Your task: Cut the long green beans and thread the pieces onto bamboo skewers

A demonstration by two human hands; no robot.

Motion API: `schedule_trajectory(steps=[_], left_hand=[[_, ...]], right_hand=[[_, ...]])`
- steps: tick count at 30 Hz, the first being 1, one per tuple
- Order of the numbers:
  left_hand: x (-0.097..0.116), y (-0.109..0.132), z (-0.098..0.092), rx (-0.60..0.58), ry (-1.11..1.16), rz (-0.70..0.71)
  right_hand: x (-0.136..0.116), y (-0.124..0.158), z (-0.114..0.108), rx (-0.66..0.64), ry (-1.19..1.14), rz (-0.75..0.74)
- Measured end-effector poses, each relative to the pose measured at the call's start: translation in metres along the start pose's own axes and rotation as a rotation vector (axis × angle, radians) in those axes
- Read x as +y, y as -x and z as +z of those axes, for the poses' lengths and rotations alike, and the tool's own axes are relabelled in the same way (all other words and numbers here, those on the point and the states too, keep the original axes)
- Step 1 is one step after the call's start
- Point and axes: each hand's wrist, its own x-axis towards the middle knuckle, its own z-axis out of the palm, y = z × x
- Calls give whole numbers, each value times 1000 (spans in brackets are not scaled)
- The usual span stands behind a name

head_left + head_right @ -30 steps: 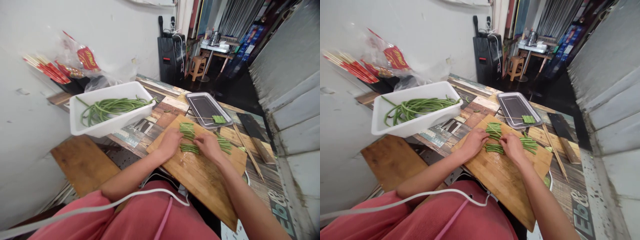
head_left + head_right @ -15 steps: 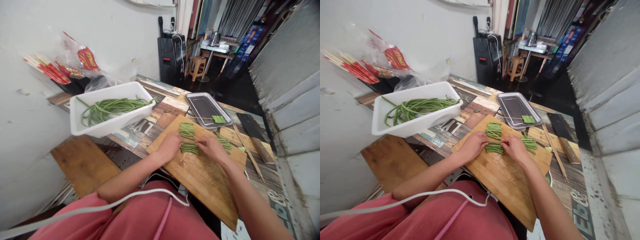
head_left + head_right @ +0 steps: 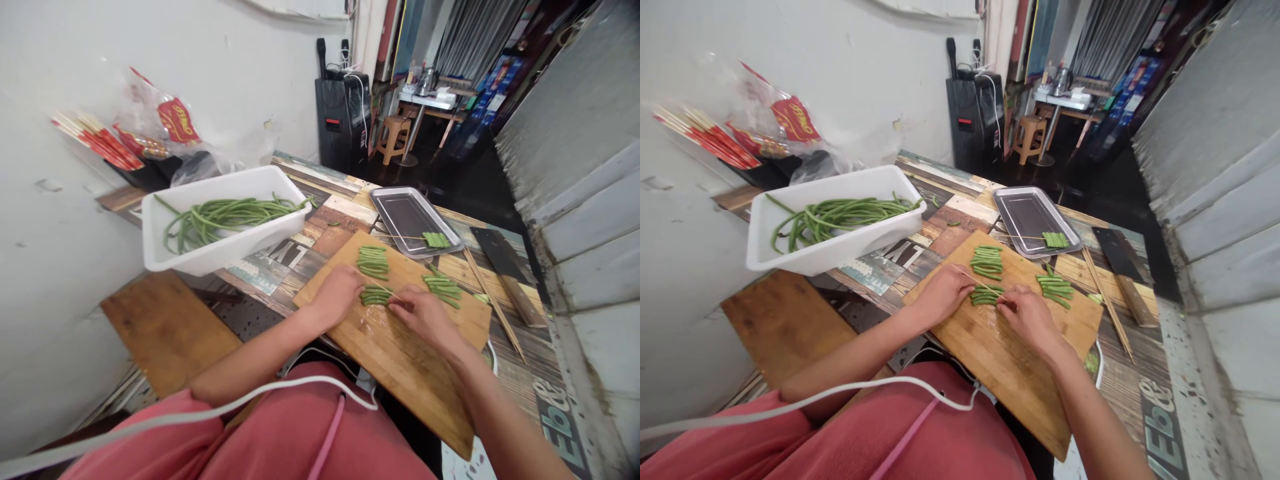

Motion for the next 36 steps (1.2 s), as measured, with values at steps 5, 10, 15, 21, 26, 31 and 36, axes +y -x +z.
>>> schedule_trajectory(steps=[5,10,15,21,26,31,36], left_hand=[[0,0,-1,43,11,-24],[-2,2,0,64,25,-39],[0,2,-3,72,45,-32],[0,2,-3,59,11,-54],[-2,2,-1,48,12,-61],[-3,3,-1,61,15,-57],[-7,-3,2,71,2,-40]], right_hand=[[3,-4,0,57,-8,-10],[6,-11,3,62,-35,-14],[7,-12,4,58,-39,-10],[6,-13,3,23,4,14],[8,-14,4,27,9,13],[7,-13,3,22,23,13],[5,-15,0,33,23,5]])
